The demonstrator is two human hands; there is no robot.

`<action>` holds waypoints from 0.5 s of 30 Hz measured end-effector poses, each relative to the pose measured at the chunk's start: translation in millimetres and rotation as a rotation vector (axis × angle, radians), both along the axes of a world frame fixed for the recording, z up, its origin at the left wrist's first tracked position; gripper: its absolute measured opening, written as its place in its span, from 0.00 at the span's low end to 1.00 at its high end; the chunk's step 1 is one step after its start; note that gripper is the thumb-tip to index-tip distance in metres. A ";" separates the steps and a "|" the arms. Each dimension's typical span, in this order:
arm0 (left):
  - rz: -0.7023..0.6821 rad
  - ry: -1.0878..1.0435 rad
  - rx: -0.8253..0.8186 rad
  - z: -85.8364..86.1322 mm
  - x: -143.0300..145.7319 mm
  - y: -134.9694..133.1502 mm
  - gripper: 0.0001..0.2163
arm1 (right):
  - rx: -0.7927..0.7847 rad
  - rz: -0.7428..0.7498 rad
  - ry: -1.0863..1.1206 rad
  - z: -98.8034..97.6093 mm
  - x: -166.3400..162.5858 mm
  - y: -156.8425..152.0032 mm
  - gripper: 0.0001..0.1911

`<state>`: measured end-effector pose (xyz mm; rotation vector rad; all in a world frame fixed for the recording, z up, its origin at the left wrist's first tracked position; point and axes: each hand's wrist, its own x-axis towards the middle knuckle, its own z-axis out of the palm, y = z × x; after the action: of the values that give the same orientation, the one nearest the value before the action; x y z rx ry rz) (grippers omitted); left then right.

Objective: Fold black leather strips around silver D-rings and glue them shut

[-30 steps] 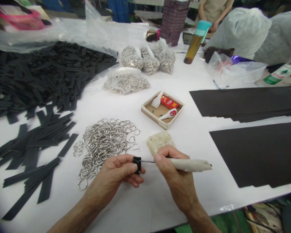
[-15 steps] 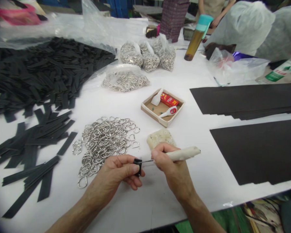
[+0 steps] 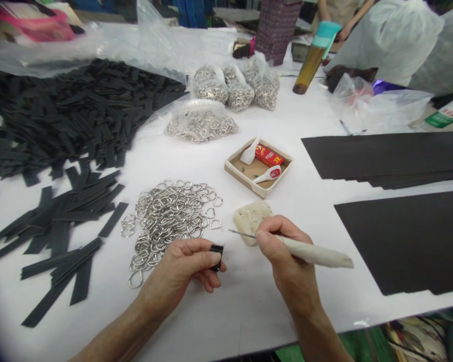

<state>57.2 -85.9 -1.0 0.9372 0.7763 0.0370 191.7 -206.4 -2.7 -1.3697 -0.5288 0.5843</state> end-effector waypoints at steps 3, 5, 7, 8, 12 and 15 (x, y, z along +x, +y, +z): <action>0.016 -0.021 0.002 -0.3 -1.3 0.7 0.06 | -0.055 -0.017 -0.148 -4.6 -4.2 -3.5 0.04; 0.027 -0.044 -0.014 -1.5 -2.4 1.4 0.06 | -0.078 -0.023 -0.262 -4.0 -7.0 -4.0 0.05; 0.040 -0.065 -0.030 -2.8 -3.3 2.3 0.06 | -0.109 -0.024 -0.370 0.4 -10.9 -3.1 0.05; 0.049 -0.075 -0.037 -3.3 -3.7 2.6 0.06 | -0.131 -0.030 -0.412 3.6 -13.3 -2.6 0.04; 0.091 -0.094 -0.064 -0.6 -5.6 1.7 0.07 | -0.189 -0.124 -0.529 12.6 -20.8 -8.3 0.04; 0.130 -0.112 -0.101 8.4 -8.3 -0.7 0.07 | -0.249 -0.163 -0.621 4.5 -13.6 -22.0 0.04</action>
<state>48.9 -86.6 7.3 0.7816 0.7280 0.1610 178.1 -228.4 1.7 -1.8206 -0.8498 0.0774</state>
